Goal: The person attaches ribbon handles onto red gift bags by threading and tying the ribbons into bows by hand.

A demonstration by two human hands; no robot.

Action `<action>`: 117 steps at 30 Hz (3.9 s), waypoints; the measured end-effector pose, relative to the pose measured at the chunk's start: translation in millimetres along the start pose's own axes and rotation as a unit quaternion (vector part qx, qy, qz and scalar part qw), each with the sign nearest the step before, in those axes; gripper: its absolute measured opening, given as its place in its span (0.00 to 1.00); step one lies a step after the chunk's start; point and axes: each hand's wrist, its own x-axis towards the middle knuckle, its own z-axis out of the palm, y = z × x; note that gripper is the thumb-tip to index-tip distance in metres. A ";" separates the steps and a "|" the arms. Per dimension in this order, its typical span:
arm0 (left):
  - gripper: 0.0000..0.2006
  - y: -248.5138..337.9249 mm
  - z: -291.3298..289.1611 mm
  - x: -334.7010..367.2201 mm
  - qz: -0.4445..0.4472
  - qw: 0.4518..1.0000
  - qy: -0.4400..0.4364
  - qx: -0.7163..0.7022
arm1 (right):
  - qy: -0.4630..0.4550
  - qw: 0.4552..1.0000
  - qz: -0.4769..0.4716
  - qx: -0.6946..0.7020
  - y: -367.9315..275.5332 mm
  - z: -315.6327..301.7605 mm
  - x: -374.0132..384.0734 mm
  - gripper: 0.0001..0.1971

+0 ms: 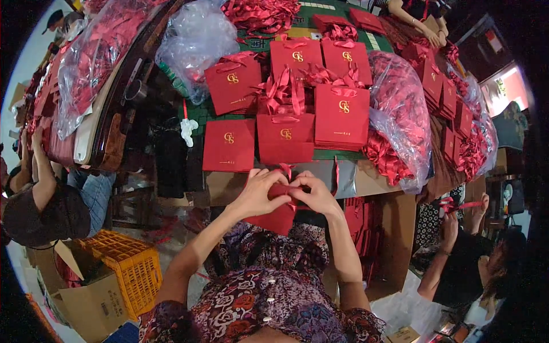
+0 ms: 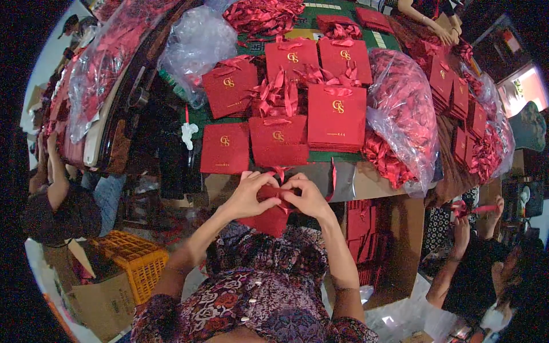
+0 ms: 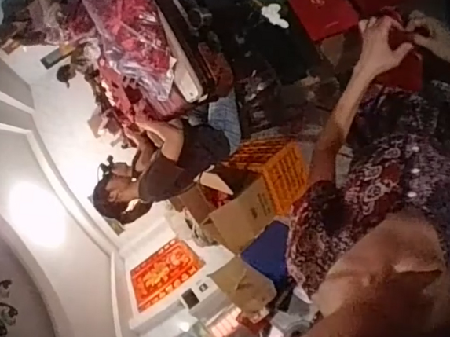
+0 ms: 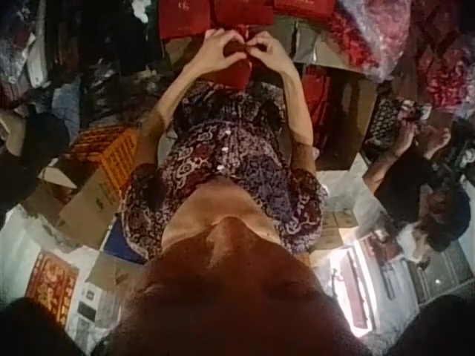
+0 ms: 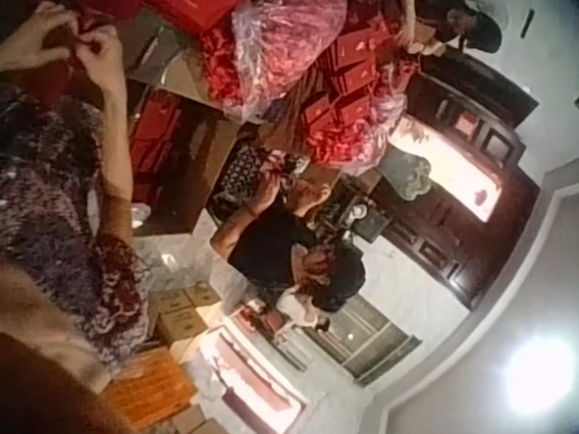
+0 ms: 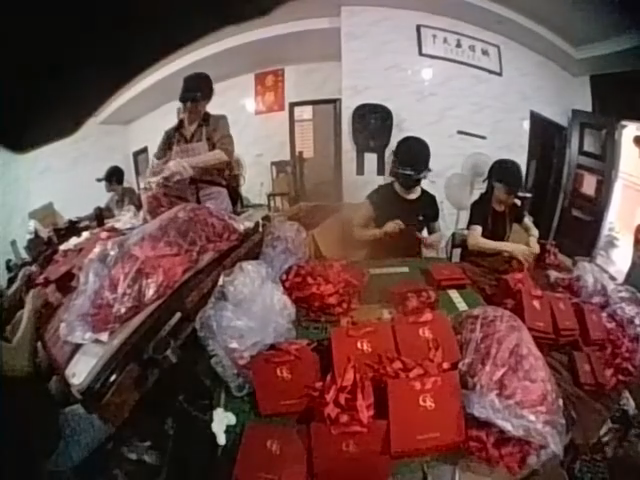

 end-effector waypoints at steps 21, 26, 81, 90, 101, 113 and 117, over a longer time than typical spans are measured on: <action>0.09 7.1 1.9 -2.5 0.058 0.995 0.055 0.060 | -0.063 0.997 -0.033 -0.029 -26.9 -14.7 12.8 0.03; 0.08 10.5 -3.4 0.4 0.059 0.995 0.050 0.060 | -0.033 0.999 0.021 0.034 -15.4 -7.3 18.4 0.04; 0.19 1.2 7.1 -17.6 -0.146 0.977 0.038 -0.153 | 0.142 0.950 -0.145 -0.239 -37.5 42.7 -13.2 0.10; 0.15 -7.0 3.1 5.7 -0.087 0.992 0.061 0.063 | 0.231 0.944 -0.041 -0.233 -23.3 41.4 -7.6 0.06; 0.15 -18.3 20.3 9.8 -0.076 0.991 0.053 0.101 | 0.298 0.928 -0.024 -0.224 -11.0 50.3 5.7 0.06; 0.04 -8.0 15.1 7.9 -0.087 0.992 0.085 0.044 | 0.317 0.909 -0.039 -0.267 -20.3 68.5 7.3 0.08; 0.04 -2.3 20.6 0.4 -0.112 0.986 0.117 0.037 | 0.312 0.923 0.000 -0.224 -27.8 68.4 6.3 0.09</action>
